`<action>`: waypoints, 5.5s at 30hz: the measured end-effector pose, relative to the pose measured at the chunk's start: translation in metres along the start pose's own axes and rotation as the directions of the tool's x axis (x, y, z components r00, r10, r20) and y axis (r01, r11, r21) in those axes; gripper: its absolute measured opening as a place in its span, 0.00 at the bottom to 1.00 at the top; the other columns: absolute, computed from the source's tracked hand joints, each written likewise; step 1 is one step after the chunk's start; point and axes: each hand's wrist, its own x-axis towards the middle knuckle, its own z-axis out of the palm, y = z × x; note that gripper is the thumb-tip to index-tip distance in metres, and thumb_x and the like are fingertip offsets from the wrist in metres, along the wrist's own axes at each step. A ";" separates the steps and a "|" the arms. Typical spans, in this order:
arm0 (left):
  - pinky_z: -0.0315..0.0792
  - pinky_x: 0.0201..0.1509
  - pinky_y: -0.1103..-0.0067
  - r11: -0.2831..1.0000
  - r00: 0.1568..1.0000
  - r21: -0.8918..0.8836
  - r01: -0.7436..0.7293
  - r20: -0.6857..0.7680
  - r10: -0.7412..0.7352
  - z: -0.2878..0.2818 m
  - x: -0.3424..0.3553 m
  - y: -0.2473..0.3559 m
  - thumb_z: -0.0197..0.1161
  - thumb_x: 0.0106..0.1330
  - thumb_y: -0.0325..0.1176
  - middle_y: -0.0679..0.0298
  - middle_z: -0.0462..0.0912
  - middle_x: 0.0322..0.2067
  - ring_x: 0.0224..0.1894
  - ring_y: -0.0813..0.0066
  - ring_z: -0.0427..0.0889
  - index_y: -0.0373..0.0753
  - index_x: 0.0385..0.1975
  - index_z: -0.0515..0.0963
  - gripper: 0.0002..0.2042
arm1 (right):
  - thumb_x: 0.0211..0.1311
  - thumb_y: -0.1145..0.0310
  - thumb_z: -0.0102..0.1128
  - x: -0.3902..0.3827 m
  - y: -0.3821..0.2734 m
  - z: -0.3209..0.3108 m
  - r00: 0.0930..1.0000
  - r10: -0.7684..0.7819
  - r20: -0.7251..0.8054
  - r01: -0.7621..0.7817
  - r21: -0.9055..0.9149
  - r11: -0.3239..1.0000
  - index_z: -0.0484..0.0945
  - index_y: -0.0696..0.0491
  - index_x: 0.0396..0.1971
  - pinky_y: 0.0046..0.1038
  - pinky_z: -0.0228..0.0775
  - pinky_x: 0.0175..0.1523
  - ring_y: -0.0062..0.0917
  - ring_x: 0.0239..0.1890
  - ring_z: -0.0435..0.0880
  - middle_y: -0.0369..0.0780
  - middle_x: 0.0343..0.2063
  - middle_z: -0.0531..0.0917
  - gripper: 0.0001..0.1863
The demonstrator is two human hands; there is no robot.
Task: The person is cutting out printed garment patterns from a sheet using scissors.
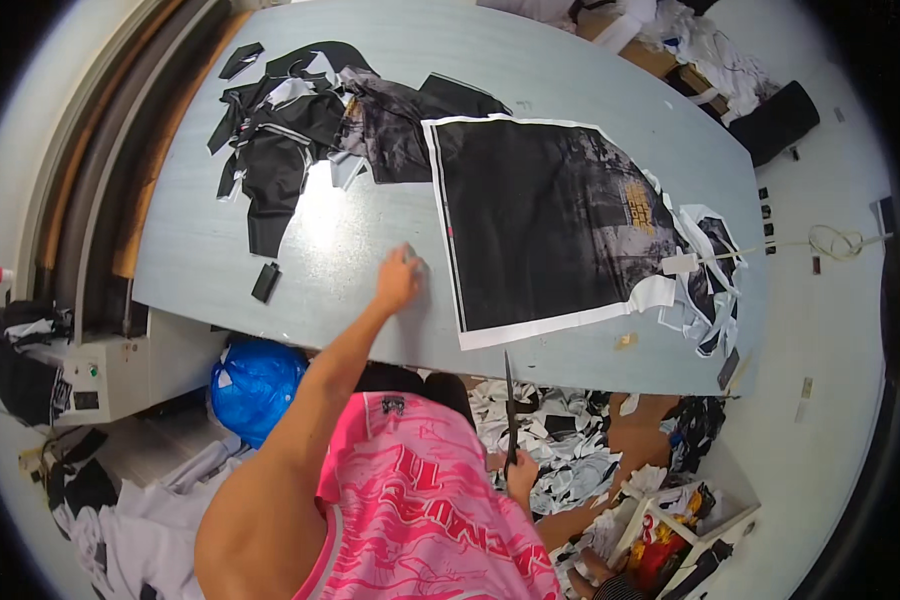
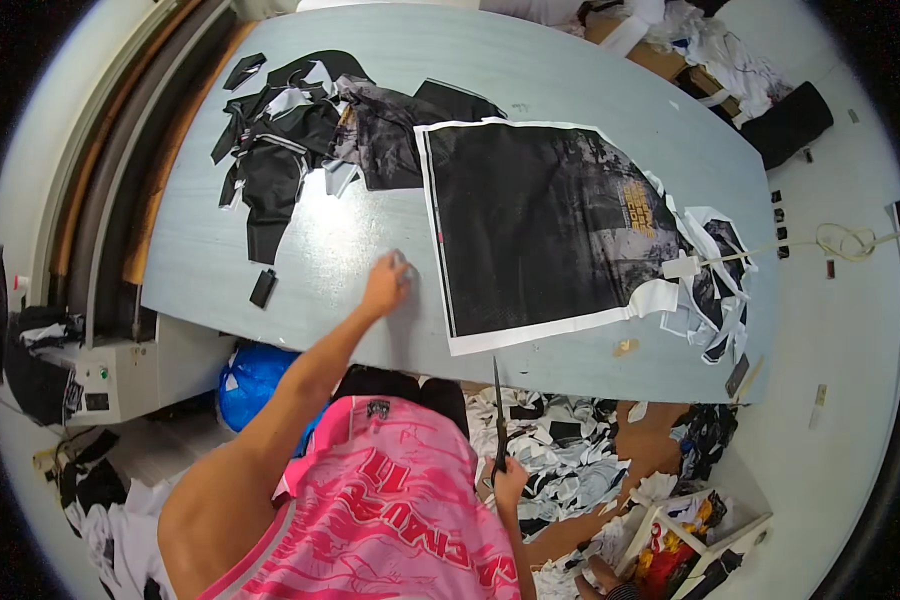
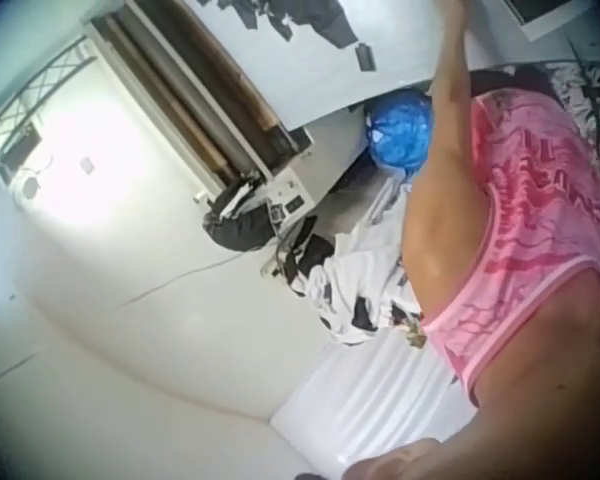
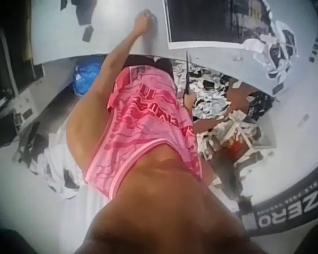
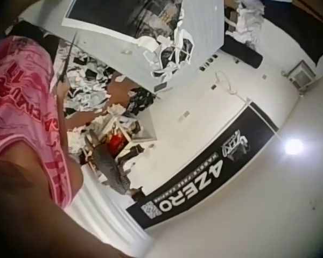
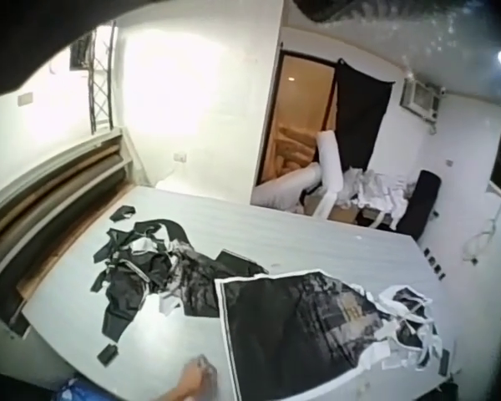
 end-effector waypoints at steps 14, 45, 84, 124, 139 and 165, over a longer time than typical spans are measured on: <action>0.75 0.63 0.58 0.952 0.969 -0.243 0.187 -0.111 -0.219 -0.060 0.327 -0.173 0.54 0.67 0.35 0.38 0.80 0.55 0.53 0.40 0.80 0.29 0.47 0.81 0.17 | 0.63 0.45 0.67 -0.131 -0.030 0.040 0.936 0.151 -0.317 -0.266 -0.360 0.894 0.91 0.45 0.33 0.43 0.76 0.42 0.40 0.33 0.87 0.42 0.31 0.90 0.18; 0.81 0.53 0.54 0.543 0.868 0.689 -0.480 0.464 0.178 -0.337 0.528 0.087 0.63 0.65 0.52 0.50 0.81 0.57 0.55 0.45 0.84 0.48 0.52 0.87 0.21 | 0.55 0.63 0.78 -0.138 0.011 0.097 0.853 0.373 -0.365 -0.410 -0.028 0.912 0.88 0.62 0.37 0.30 0.73 0.31 0.18 0.26 0.81 0.40 0.23 0.88 0.17; 0.82 0.43 0.67 0.810 0.889 -0.528 0.253 0.458 0.020 0.019 -0.148 0.065 0.66 0.67 0.36 0.50 0.89 0.34 0.35 0.55 0.90 0.33 0.47 0.85 0.15 | 0.70 0.55 0.67 -0.044 -0.019 0.049 0.900 0.228 0.371 -0.316 0.198 0.928 0.77 0.52 0.30 0.20 0.57 0.22 0.14 0.16 0.72 0.31 0.15 0.76 0.16; 0.77 0.26 0.80 0.149 0.589 -0.571 0.807 0.764 -0.264 0.048 -0.134 0.094 0.65 0.74 0.32 0.62 0.88 0.30 0.23 0.78 0.84 0.34 0.38 0.84 0.08 | 0.72 0.55 0.66 0.021 -0.042 0.071 0.776 0.189 0.602 -0.379 0.206 0.902 0.78 0.53 0.34 0.21 0.70 0.31 0.18 0.23 0.80 0.32 0.23 0.79 0.16; 0.75 0.25 0.81 0.130 0.586 -0.572 0.810 0.783 -0.209 0.049 -0.135 0.090 0.64 0.74 0.31 0.63 0.89 0.29 0.23 0.79 0.84 0.34 0.38 0.84 0.07 | 0.69 0.54 0.68 0.039 -0.040 0.065 0.750 0.198 0.631 -0.334 0.102 0.937 0.77 0.51 0.35 0.19 0.65 0.29 0.14 0.22 0.78 0.29 0.23 0.78 0.16; 0.77 0.26 0.80 0.251 0.545 -0.496 0.831 0.816 -0.194 0.041 -0.125 0.087 0.64 0.74 0.32 0.61 0.88 0.29 0.23 0.77 0.85 0.33 0.38 0.84 0.08 | 0.62 0.54 0.78 0.044 -0.041 0.084 0.846 0.152 0.511 -0.223 0.081 0.971 0.74 0.53 0.18 0.22 0.55 0.19 0.13 0.12 0.69 0.30 0.11 0.73 0.25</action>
